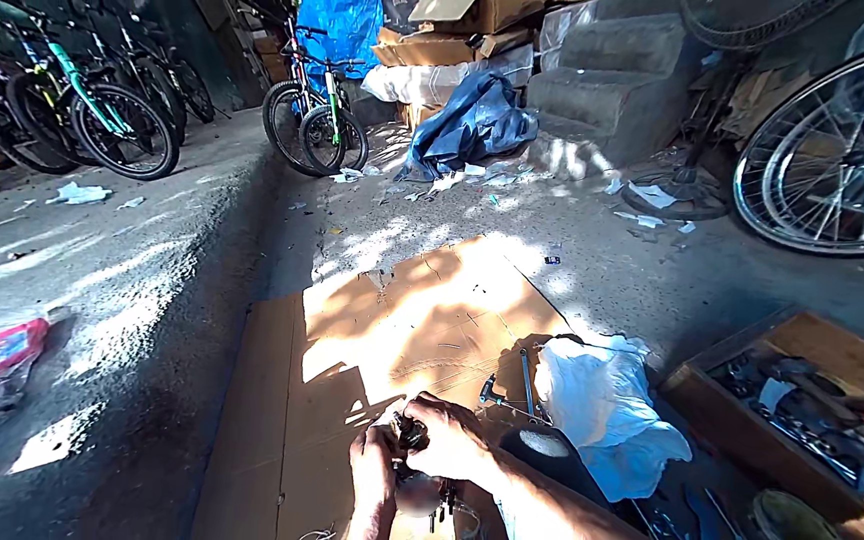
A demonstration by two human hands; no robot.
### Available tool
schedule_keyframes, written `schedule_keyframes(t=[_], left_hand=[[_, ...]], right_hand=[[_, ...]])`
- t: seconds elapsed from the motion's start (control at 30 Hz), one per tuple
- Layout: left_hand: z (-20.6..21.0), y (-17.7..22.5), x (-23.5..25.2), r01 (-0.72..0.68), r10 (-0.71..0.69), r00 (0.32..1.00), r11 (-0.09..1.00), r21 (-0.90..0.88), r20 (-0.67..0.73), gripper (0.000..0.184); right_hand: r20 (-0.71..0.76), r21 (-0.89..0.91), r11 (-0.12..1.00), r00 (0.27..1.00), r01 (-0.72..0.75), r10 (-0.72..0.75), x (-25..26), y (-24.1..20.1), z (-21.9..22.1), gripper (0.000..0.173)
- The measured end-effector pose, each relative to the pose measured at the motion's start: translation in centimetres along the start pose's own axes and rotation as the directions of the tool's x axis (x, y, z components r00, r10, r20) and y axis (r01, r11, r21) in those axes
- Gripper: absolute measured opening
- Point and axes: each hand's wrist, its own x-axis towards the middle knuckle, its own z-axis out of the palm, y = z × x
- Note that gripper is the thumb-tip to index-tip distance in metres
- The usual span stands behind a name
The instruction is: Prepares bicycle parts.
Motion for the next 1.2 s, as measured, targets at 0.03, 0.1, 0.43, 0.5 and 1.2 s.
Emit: schedule_keyframes(t=[0.03, 0.1, 0.43, 0.5, 1.2], left_hand=[[-0.1, 0.0, -0.2, -0.029, 0.029, 0.998, 1.000, 0.011, 0.048, 0.035], [-1.0, -0.1, 0.0, -0.177, 0.151, 0.961, 0.980, 0.096, 0.232, 0.029], [-0.1, 0.5, 0.7, 0.093, -0.093, 0.996, 0.995, -0.027, -0.015, 0.039], [-0.5, 0.1, 0.8, -0.044, 0.038, 0.997, 0.995, 0.087, 0.072, 0.037], [0.2, 0.9, 1.0, 0.157, -0.227, 0.970, 0.858, -0.489, -0.088, 0.046]], right_hand=[[0.010, -0.027, 0.999, 1.000, -0.027, 0.027, -0.2, -0.2, 0.0, 0.051], [0.048, -0.072, 0.994, 0.995, -0.079, 0.082, -0.6, -0.3, -0.5, 0.055], [-0.231, -0.002, 0.976, 0.949, 0.218, -0.212, -0.4, 0.8, 0.4, 0.032], [-0.215, -0.045, 0.980, 0.956, 0.194, -0.200, -0.4, 0.6, 0.3, 0.037], [-0.075, -0.133, 0.895, 0.896, 0.425, -0.437, -2.0, -0.2, -0.5, 0.037]])
